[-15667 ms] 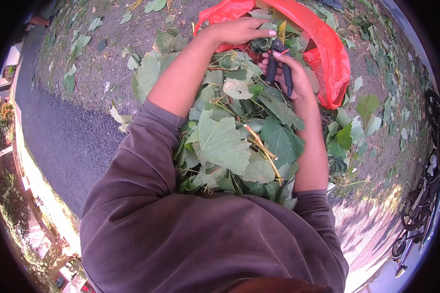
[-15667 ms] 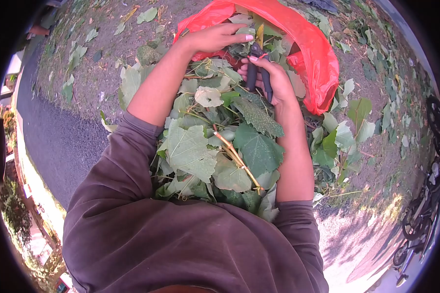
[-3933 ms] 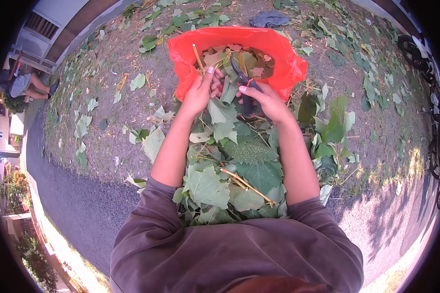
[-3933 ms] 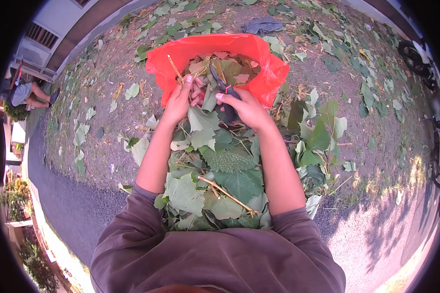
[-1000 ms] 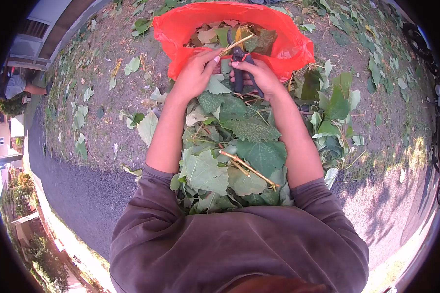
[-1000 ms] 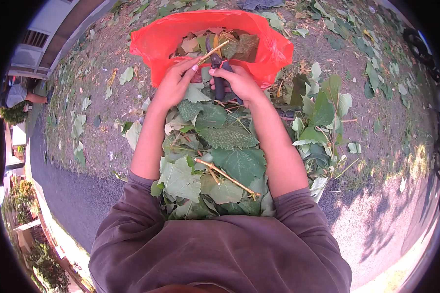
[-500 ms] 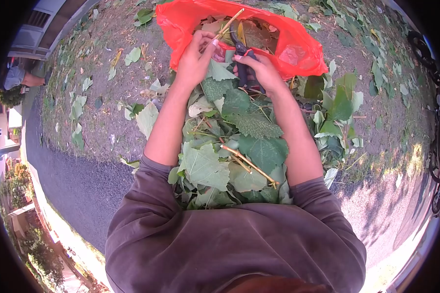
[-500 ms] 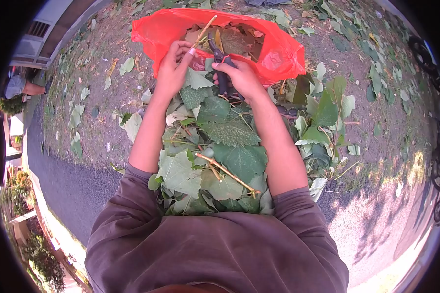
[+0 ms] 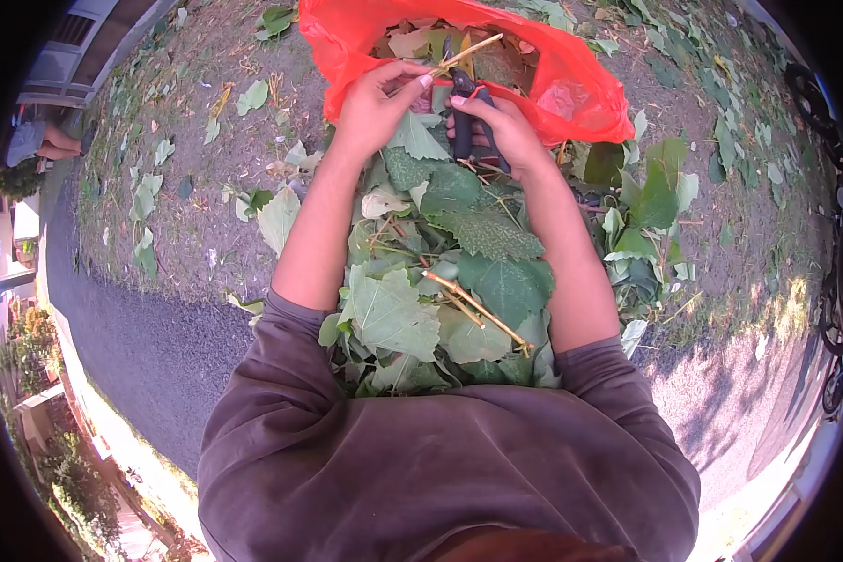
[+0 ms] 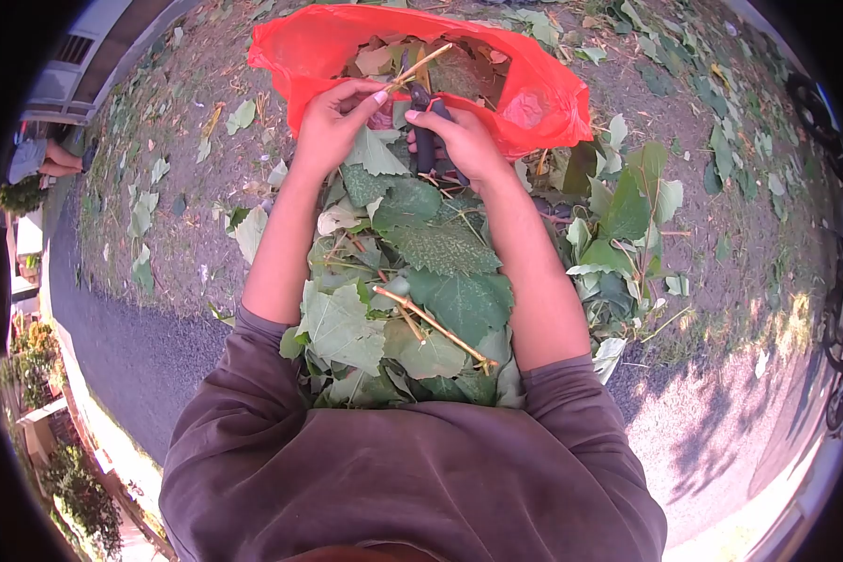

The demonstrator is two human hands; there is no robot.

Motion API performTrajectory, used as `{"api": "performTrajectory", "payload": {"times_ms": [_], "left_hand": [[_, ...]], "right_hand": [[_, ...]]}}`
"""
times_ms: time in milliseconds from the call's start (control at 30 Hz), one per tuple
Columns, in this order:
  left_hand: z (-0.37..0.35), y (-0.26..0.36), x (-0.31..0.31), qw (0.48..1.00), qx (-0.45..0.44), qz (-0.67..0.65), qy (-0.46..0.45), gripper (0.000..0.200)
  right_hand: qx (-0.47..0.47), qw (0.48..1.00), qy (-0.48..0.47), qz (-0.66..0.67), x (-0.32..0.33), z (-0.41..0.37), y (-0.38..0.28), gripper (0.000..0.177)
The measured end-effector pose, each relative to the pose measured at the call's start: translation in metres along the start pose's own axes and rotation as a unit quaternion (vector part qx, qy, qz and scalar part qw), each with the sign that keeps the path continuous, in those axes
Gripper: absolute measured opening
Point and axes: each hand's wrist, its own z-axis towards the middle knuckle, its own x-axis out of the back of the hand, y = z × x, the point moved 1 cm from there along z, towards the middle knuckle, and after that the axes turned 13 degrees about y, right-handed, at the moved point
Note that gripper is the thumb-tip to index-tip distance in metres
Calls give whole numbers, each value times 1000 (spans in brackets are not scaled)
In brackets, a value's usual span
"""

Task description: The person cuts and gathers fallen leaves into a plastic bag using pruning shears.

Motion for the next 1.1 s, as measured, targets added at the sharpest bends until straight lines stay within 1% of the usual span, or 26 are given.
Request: {"api": "performTrajectory", "payload": {"times_ms": [100,167,200,267,300,367,400,433,467,533,600,633,667,700,800,867,900,1033,1100], "left_hand": [[1,-4,1,1000,8,-5,7,25],[1,-4,1,1000,6,13,8,24],[2,-4,1,1000,8,13,10,24],[2,-3,1,1000,6,-17,21,25],[2,-5,1,1000,7,-17,22,25],[4,-10,3,999,15,-18,34,26],[5,-10,4,999,16,-17,35,26],[6,-10,3,998,13,-42,46,26],[6,-10,2,996,10,-66,55,26],[6,-12,2,996,4,-76,47,26],[7,-14,1,996,-4,-85,39,27],[8,-15,1,996,-29,-80,32,27],[8,-16,0,995,-55,-76,26,28],[7,-13,0,995,-54,-76,25,28],[4,-7,-2,997,-43,-53,21,29],[3,-5,-3,997,-12,-69,17,28],[3,-5,-3,997,-12,-69,17,28],[5,-5,-2,997,-30,-69,21,27],[5,-6,-2,996,-42,-73,26,27]], "right_hand": [[3,999,24,-21,-2,-1,-1,41],[40,997,30,-66,-1,0,-2,38],[40,997,29,-68,-2,2,0,38],[58,992,64,-91,-3,5,4,34],[57,992,63,-92,-3,4,2,34],[40,994,98,-29,-2,2,-3,31],[20,995,98,24,-3,0,-5,31],[19,995,97,24,-3,1,-3,31],[20,995,91,16,-2,2,-1,31],[22,996,88,10,0,3,3,32],[28,997,35,-58,-2,2,4,33],[28,997,35,-57,-3,0,4,33],[48,996,23,-76,-4,-2,4,35],[69,993,11,-95,-6,-5,3,36],[71,994,-3,-82,-8,-9,-1,39],[79,993,5,-85,-9,-11,-2,39],[86,992,13,-88,-10,-11,-2,39],[107,987,42,-115,-11,-5,4,39],[111,980,85,-139,-12,-5,6,38]]}}
